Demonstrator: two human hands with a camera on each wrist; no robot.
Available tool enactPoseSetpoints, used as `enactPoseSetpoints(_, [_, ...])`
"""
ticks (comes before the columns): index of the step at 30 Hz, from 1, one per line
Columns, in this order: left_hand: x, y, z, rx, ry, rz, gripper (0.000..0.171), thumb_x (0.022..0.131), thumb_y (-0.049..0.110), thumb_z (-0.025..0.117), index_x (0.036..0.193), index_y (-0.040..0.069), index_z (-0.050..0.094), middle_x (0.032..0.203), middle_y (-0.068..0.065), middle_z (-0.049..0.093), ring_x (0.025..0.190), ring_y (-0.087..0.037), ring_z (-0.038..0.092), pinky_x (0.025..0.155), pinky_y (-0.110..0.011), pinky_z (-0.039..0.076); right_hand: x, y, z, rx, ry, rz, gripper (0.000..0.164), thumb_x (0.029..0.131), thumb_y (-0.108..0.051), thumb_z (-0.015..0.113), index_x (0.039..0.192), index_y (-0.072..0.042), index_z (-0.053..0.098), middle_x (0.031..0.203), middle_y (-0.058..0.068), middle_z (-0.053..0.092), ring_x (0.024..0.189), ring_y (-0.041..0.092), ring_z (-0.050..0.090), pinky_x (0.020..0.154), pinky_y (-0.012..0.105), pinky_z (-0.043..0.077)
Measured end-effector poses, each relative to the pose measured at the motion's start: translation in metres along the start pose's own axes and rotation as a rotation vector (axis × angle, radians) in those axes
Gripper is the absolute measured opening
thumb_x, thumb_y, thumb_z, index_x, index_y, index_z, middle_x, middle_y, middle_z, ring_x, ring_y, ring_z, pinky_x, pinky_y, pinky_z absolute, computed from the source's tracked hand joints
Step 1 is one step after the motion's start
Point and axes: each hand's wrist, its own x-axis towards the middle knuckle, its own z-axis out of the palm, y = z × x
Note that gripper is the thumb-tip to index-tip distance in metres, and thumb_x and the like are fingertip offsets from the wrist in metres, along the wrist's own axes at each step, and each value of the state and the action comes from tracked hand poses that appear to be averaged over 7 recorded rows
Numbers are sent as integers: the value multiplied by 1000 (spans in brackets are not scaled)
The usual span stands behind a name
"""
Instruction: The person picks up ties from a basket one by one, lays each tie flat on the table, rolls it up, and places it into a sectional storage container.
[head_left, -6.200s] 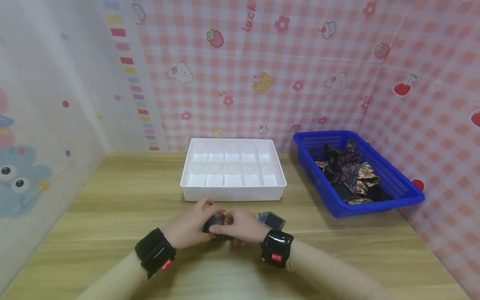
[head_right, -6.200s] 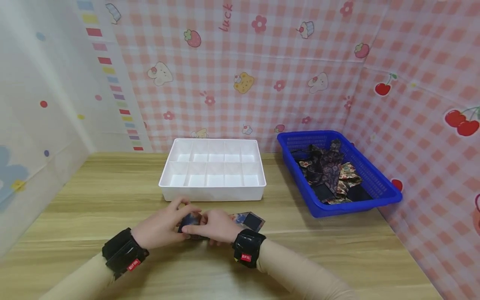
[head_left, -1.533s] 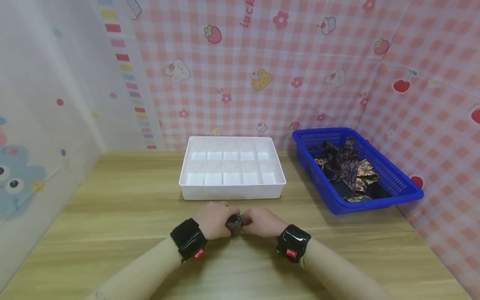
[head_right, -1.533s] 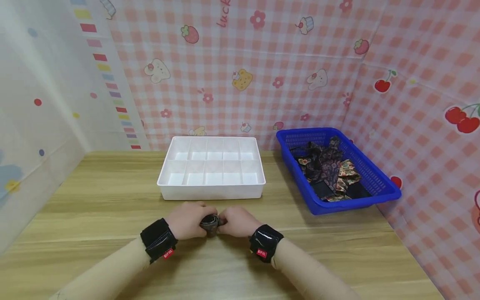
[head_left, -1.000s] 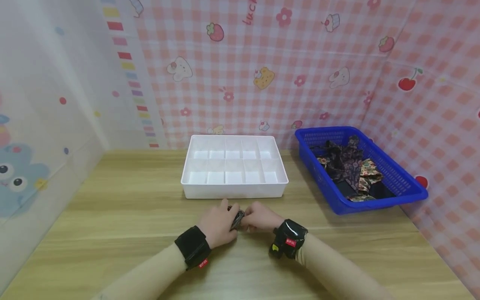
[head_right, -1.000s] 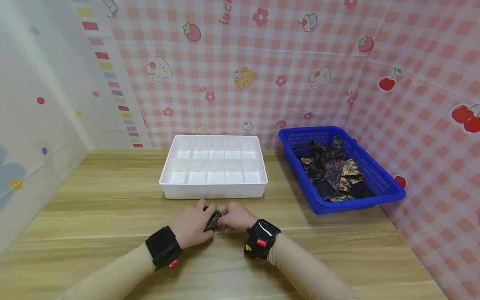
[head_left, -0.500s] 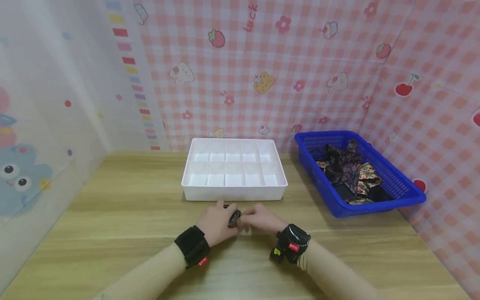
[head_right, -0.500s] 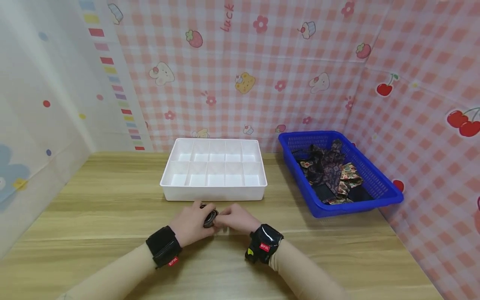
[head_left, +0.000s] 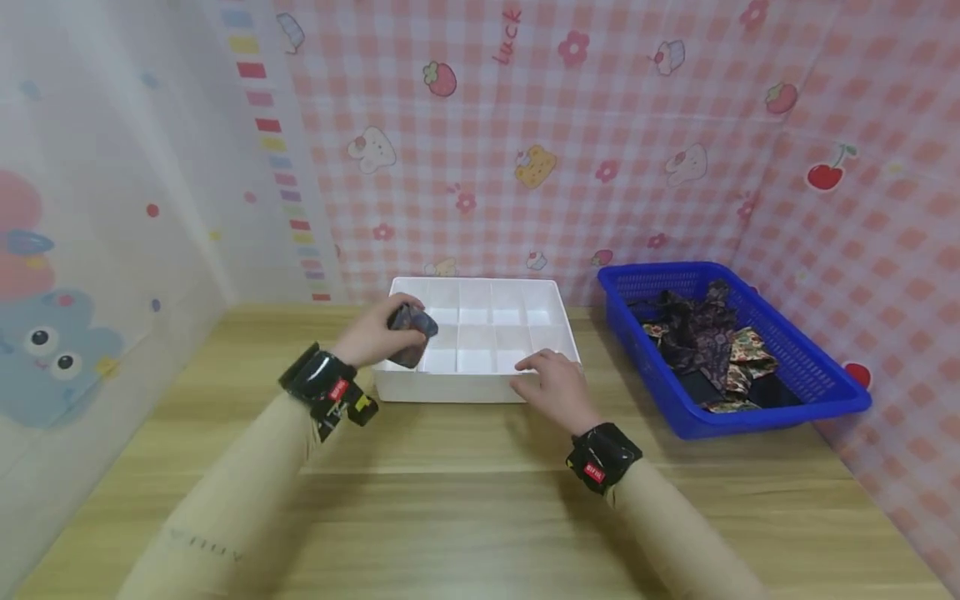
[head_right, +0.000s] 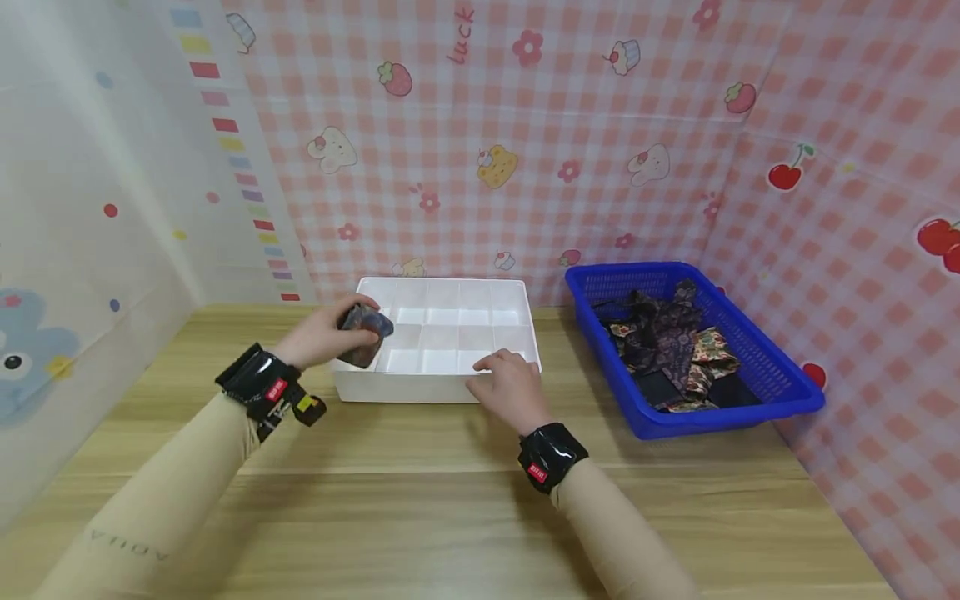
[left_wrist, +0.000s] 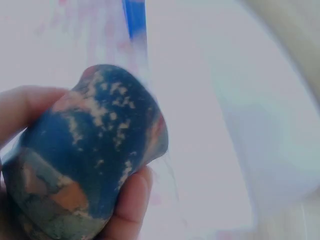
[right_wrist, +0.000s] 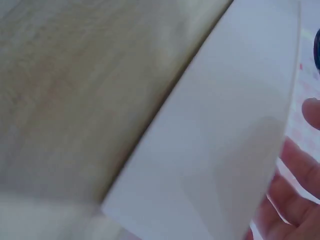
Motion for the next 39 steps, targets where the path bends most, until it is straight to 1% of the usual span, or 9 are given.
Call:
enactPoseSetpoints(3, [19, -12, -7, 10, 28, -99, 43, 87, 20, 65, 125, 3, 53, 118, -23, 56, 107, -37, 54, 87, -49, 47, 2, 2, 0, -14, -15, 9, 18, 86, -23, 71, 96, -9, 76, 97, 6, 72, 95, 31, 61, 83, 48, 42])
enactPoseSetpoints(6, [29, -21, -1, 81, 47, -155, 40, 86, 22, 65, 119, 2, 55, 114, -22, 59, 104, -36, 55, 86, -47, 48, 2, 2, 2, -7, 14, 27, 13, 86, -21, 72, 92, -11, 77, 91, 4, 72, 90, 29, 62, 80, 44, 44])
enactPoseSetpoints(13, [35, -28, 14, 366, 92, -152, 40, 82, 21, 65, 117, 3, 58, 107, -22, 66, 96, -37, 61, 79, -49, 49, 5, 1, 3, 10, 9, 81, 11, 86, -21, 72, 90, -12, 77, 90, 2, 73, 88, 28, 63, 78, 42, 46])
enactPoseSetpoints(21, [32, -30, 19, 462, 106, -212, 40, 84, 26, 65, 120, 11, 58, 107, -17, 67, 91, -37, 61, 74, -48, 48, 4, 0, 3, 14, 13, 89, 10, 86, -19, 73, 89, -11, 77, 87, 2, 73, 87, 28, 63, 78, 42, 46])
enactPoseSetpoints(26, [33, -44, 20, 543, 122, -230, 40, 83, 25, 62, 121, 13, 58, 107, -17, 67, 92, -40, 58, 73, -51, 46, 3, 1, 3, 8, 19, 74, 11, 86, -20, 73, 88, -11, 77, 87, 3, 73, 86, 28, 63, 76, 42, 45])
enactPoseSetpoints(29, [37, -50, 25, 620, 101, -227, 44, 83, 29, 63, 124, 14, 58, 110, -18, 63, 97, -38, 56, 77, -52, 45, 2, 2, 3, -4, 35, 67, 10, 85, -20, 74, 88, -11, 77, 87, 3, 73, 86, 28, 63, 76, 44, 44])
enactPoseSetpoints(31, [39, -50, 28, 650, 60, -216, 49, 84, 34, 62, 128, 14, 56, 115, -20, 59, 106, -38, 51, 85, -53, 42, 2, 1, 1, -8, 51, 69, 9, 85, -19, 74, 88, -12, 77, 87, 3, 73, 86, 29, 63, 76, 44, 43])
enactPoseSetpoints(35, [40, -52, 30, 641, -19, -200, 61, 87, 42, 57, 141, 15, 45, 132, -24, 46, 124, -41, 35, 96, -56, 31, 2, 0, 1, -3, 60, 70, 9, 85, -19, 74, 88, -12, 77, 87, 3, 73, 85, 28, 61, 75, 44, 42])
enactPoseSetpoints(39, [34, -57, 25, 542, -40, -195, 69, 91, 46, 50, 151, 18, 31, 145, -22, 31, 133, -43, 22, 98, -60, 21, 0, 0, 4, -5, 39, 66, 10, 86, -20, 72, 89, -12, 77, 88, 3, 72, 85, 28, 61, 74, 43, 41])
